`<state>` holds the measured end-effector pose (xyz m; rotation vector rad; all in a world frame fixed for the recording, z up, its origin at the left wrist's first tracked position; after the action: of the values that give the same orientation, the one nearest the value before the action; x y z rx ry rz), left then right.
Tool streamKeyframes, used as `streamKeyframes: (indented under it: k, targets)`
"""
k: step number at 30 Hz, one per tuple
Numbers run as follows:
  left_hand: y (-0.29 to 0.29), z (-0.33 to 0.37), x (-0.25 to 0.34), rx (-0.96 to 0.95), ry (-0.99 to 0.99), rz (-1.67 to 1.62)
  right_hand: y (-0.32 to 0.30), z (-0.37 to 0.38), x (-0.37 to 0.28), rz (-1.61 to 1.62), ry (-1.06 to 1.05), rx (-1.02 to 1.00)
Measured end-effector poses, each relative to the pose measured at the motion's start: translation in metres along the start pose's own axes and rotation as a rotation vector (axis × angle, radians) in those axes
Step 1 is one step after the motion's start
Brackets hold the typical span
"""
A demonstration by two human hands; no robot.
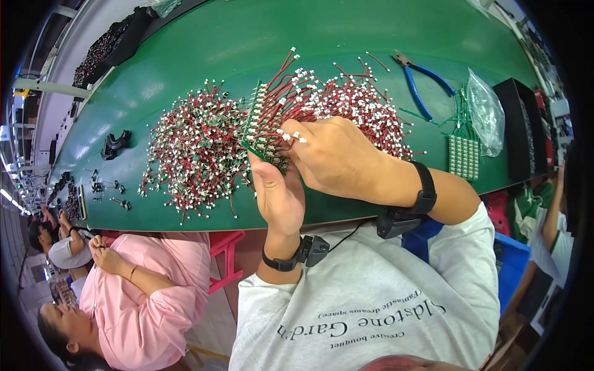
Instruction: The person picks up a circuit board and inserts wires into it by hand, repeating this for several wires from a pile on the table. After filling the board, they set it down and pick up another circuit board to continue the process.
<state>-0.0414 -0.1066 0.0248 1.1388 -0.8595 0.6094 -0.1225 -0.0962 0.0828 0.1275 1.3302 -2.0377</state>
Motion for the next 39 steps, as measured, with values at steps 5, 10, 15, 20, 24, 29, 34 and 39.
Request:
streamKeyframes:
  k: [5, 10, 15, 20, 24, 29, 34, 39]
  targets:
    - [-0.007, 0.003, 0.0, 0.006, 0.017, -0.035, -0.003, 0.002, 0.005, 0.128, 0.03, 0.059]
    - [-0.034, 0.015, -0.002, 0.164, 0.03, -0.288, -0.034, 0.014, 0.024, 0.381, 0.101, 0.012]
    - [-0.049, 0.023, 0.025, 0.179, 0.158, -0.247, -0.037, 0.012, 0.062, 0.193, 0.215, -0.105]
    - [-0.054, 0.02, 0.023, 0.208, 0.147, -0.247, 0.0, 0.005, 0.071, -0.269, 0.179, -0.297]
    - [-0.053, 0.021, 0.017, 0.193, 0.135, -0.27, 0.026, -0.002, 0.072, -0.379, 0.14, -0.37]
    - [-0.058, 0.02, 0.018, 0.217, 0.13, -0.279, 0.018, 0.008, 0.077, -0.019, 0.14, -0.408]
    - [-0.061, 0.021, 0.019, 0.231, 0.141, -0.271, -0.024, 0.021, 0.073, 0.472, 0.214, -0.22]
    - [-0.055, 0.025, 0.023, 0.192, 0.161, -0.272, -0.009, 0.018, 0.088, 0.882, 0.304, -0.197]
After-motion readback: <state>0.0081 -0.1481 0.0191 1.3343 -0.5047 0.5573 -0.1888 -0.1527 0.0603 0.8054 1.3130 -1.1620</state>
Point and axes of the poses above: each hand's wrist, its own z-axis towards the middle knuckle, its own y-axis out of the palm, x = y × z, the point moved 9 cm from there along z, towards the middle knuckle, and after that the axes turned 1 degree about -y, right-handed, at the moved point
